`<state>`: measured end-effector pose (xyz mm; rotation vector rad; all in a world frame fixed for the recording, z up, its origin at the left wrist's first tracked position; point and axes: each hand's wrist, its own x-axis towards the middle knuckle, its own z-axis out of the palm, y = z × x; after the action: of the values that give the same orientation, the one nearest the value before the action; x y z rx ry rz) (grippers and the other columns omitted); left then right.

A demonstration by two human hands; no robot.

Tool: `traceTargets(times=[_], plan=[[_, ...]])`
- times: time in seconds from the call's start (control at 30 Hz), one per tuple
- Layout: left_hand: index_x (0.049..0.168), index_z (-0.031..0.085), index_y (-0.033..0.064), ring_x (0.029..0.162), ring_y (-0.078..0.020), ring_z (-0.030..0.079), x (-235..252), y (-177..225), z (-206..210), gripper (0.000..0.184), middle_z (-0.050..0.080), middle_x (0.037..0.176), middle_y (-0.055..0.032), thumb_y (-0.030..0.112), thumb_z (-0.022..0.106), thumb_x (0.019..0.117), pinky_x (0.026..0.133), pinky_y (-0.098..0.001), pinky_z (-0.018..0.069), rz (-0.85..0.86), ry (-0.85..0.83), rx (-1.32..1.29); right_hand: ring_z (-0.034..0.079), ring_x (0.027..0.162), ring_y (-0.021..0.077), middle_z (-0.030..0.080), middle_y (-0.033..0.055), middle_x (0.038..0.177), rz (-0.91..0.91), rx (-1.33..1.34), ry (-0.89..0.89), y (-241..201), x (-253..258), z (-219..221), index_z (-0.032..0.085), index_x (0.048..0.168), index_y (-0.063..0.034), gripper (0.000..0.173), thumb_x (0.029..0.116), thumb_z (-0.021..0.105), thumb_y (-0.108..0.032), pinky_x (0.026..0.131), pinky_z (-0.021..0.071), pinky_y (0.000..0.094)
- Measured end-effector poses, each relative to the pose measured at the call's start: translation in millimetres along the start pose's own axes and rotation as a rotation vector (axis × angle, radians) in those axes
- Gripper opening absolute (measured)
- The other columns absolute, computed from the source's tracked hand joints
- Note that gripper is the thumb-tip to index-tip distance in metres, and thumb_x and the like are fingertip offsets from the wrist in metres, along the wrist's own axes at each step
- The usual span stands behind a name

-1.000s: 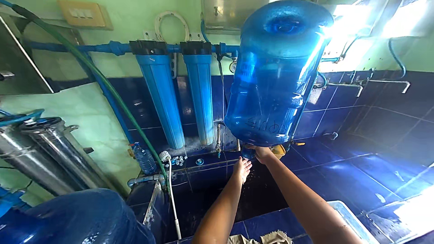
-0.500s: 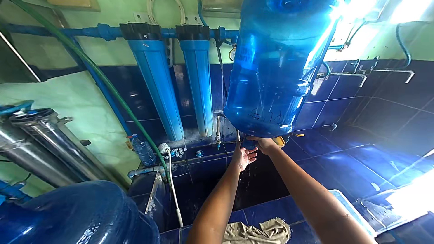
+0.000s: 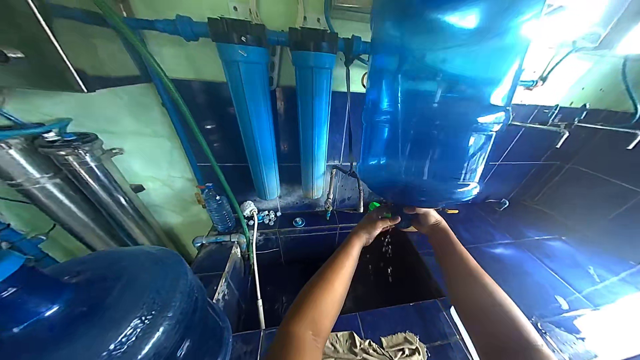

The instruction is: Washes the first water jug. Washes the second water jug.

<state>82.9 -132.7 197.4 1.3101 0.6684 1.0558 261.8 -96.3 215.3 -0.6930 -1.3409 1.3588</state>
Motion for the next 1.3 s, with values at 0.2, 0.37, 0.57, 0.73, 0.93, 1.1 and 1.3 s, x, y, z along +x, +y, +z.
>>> traceTargets(times=[0.2,0.37,0.57,0.73,0.93,1.1,1.3], plan=[[0.132,0.055,-0.008,0.104,-0.0238,0.064,7,18,26,0.055,0.063,0.122,-0.0228,0.018,0.077,0.0889,0.094,-0.0367,0.0524,0.286,0.396,0.421,0.067,0.098,0.0136,0.07,0.0106,0.105,-0.051,-0.404,0.227,-39,-4,52,0.063,0.117,0.0037,0.037,0.0842,0.079,-0.002,0.089,0.0575,0.0332],[0.129,0.053,-0.0105,0.097,-0.0217,0.065,-4,-4,16,0.057,0.061,0.121,-0.0247,0.017,0.078,0.0866,0.087,-0.034,0.0559,0.428,0.486,0.342,0.07,0.086,0.0182,0.071,0.0122,0.094,-0.087,-0.238,0.379,-26,4,76,0.064,0.109,0.0041,0.033,0.0795,0.079,0.006,0.078,0.0612,0.0364],[0.141,0.05,-0.0053,0.116,-0.0276,0.063,-22,-56,-39,0.045,0.054,0.14,-0.0241,0.026,0.044,0.108,0.095,-0.0416,0.0543,0.115,0.539,0.221,0.07,0.093,0.0168,0.07,0.0135,0.102,-0.096,-0.204,0.391,-18,5,80,0.062,0.116,0.0055,0.042,0.0772,0.078,0.011,0.082,0.0612,0.0338],[0.141,0.053,-0.0062,0.138,-0.0405,0.047,-39,-109,-76,0.055,0.048,0.147,-0.0306,0.034,0.059,0.104,0.114,-0.0536,0.0402,-0.338,0.472,0.449,0.069,0.096,0.0169,0.07,0.0147,0.105,-0.052,-0.212,0.391,-10,5,86,0.063,0.118,0.005,0.045,0.0763,0.08,0.009,0.084,0.0601,0.0345],[0.144,0.052,-0.0028,0.141,-0.0406,0.044,-52,-130,-82,0.059,0.044,0.151,-0.0293,0.038,0.062,0.1028,0.115,-0.0545,0.0389,-0.501,0.468,0.476,0.069,0.099,0.0163,0.069,0.0149,0.107,-0.078,-0.238,0.412,-4,5,85,0.062,0.119,0.0055,0.051,0.0727,0.084,0.008,0.086,0.0595,0.0338],[0.144,0.053,-0.0017,0.142,-0.0394,0.044,-50,-132,-83,0.06,0.043,0.153,-0.0282,0.039,0.063,0.1016,0.115,-0.053,0.0399,-0.496,0.466,0.505,0.068,0.096,0.0141,0.069,0.0134,0.104,-0.079,-0.254,0.41,-5,2,85,0.063,0.117,0.0057,0.048,0.073,0.083,0.008,0.084,0.0588,0.0314],[0.144,0.052,-0.0022,0.143,-0.0388,0.043,-52,-134,-84,0.06,0.044,0.153,-0.0273,0.041,0.06,0.1031,0.116,-0.0533,0.0378,-0.521,0.455,0.454,0.069,0.082,0.0124,0.071,0.0052,0.087,-0.037,-0.032,0.206,10,-2,55,0.064,0.1,-0.0015,0.026,0.0755,0.072,0.005,0.075,0.0602,0.0318]])
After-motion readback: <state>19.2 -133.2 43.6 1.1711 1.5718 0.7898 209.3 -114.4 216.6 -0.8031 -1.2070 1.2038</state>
